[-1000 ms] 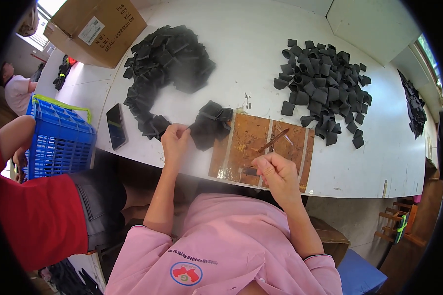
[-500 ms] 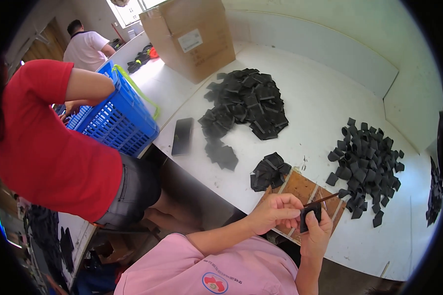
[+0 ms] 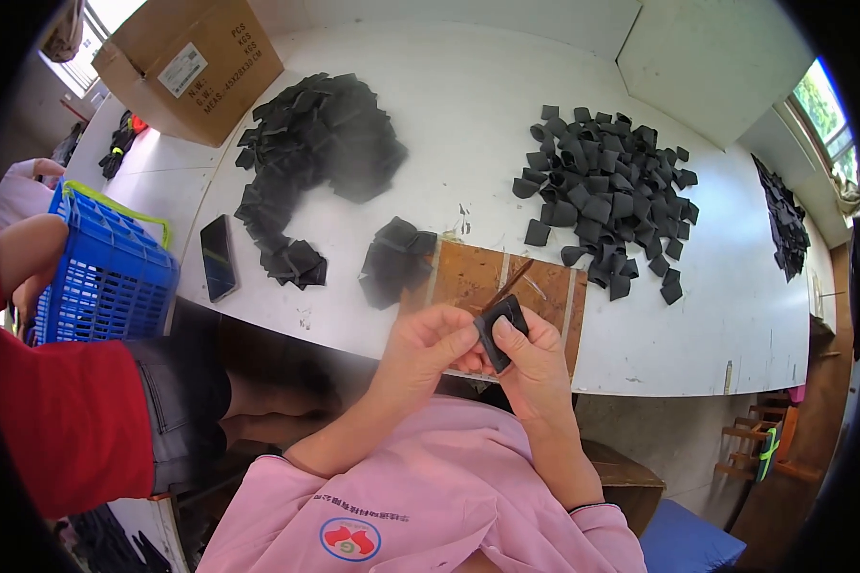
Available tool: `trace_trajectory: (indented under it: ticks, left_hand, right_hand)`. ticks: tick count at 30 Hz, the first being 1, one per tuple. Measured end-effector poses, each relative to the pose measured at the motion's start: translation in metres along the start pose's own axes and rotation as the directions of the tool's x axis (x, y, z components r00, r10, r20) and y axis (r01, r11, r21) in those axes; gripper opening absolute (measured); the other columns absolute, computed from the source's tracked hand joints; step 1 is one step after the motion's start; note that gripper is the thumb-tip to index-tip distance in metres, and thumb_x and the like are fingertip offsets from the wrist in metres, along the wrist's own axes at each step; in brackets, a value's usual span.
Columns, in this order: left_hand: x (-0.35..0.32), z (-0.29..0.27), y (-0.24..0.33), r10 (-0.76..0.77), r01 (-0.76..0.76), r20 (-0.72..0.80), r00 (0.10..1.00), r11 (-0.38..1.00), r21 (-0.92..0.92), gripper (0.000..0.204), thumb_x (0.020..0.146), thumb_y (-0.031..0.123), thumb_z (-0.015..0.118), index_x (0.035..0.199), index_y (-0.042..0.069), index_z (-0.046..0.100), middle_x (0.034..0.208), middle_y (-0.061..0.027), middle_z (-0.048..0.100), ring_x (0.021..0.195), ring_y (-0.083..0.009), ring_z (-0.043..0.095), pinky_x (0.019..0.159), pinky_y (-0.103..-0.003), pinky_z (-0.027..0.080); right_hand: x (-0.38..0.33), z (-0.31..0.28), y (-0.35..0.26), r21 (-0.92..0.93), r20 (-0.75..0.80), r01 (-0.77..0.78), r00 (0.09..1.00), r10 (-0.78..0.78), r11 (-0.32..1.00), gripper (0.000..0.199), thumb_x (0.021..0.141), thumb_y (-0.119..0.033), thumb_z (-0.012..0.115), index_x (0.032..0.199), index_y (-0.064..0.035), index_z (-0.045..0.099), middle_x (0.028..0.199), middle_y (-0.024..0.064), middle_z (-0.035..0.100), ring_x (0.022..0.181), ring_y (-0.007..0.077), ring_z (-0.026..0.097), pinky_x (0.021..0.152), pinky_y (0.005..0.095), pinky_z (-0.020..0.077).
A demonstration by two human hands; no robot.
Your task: Inspecting and sorting small black square rubber or plastic parts at a work station.
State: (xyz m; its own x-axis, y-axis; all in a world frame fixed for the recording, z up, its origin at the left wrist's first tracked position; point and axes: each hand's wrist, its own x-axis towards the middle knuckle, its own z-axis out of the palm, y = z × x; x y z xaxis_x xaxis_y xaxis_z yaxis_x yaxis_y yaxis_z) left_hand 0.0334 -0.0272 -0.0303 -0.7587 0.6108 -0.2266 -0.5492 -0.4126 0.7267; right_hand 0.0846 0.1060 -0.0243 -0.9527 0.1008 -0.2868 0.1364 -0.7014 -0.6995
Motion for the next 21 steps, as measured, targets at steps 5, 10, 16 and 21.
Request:
trace_trajectory:
  ticks: [5,10,16,21]
  left_hand:
    - [-0.004,0.006,0.0,0.069,-0.06,-0.044,0.997,0.982,0.178,0.008,0.082,0.007,0.058,0.086,-0.001,0.056,0.072,-0.0056,0.06,0.059,-0.0094,0.057,0.057,-0.021,0.048]
    - [-0.006,0.007,-0.004,0.166,-0.127,-0.092,0.982,0.936,0.329,0.007,0.082,0.005,0.057,0.085,-0.001,0.056,0.071,-0.0048,0.06,0.059,-0.0078,0.055,0.056,-0.019,0.046]
    - [-0.006,0.009,-0.008,0.346,-0.256,-0.038,0.937,0.76,0.597,0.004,0.08,0.001,0.057,0.083,-0.002,0.055,0.068,-0.0026,0.058,0.059,-0.005,0.053,0.055,-0.017,0.043]
    - [0.005,0.007,-0.024,0.638,-0.404,0.198,0.744,0.194,0.894,0.005,0.079,-0.002,0.057,0.083,-0.003,0.055,0.069,-0.0027,0.058,0.056,-0.0047,0.053,0.05,-0.017,0.043]
  right_hand:
    - [-0.004,-0.002,0.001,-0.068,-0.025,0.008,1.0,-0.009,0.998,0.016,0.081,-0.016,0.061,0.09,-0.0023,0.057,0.079,0.0013,0.06,0.066,0.0075,0.055,0.06,0.0203,0.0453]
    - [-0.005,-0.003,0.006,-0.653,-0.116,0.203,0.925,-0.362,0.73,0.021,0.075,-0.013,0.065,0.09,-0.0015,0.057,0.079,0.0057,0.057,0.067,0.0166,0.056,0.06,0.0262,0.0452]
    - [-0.009,0.003,0.001,-0.867,0.259,0.462,0.738,-0.622,0.187,0.021,0.07,-0.008,0.066,0.087,-0.0005,0.057,0.08,0.0099,0.053,0.07,0.0249,0.055,0.058,0.0321,0.0446]
    - [0.004,0.003,0.009,-0.875,0.415,0.473,0.631,-0.655,-0.099,0.01,0.071,-0.002,0.06,0.08,-0.001,0.057,0.077,0.0102,0.053,0.066,0.0263,0.054,0.053,0.0316,0.0443]
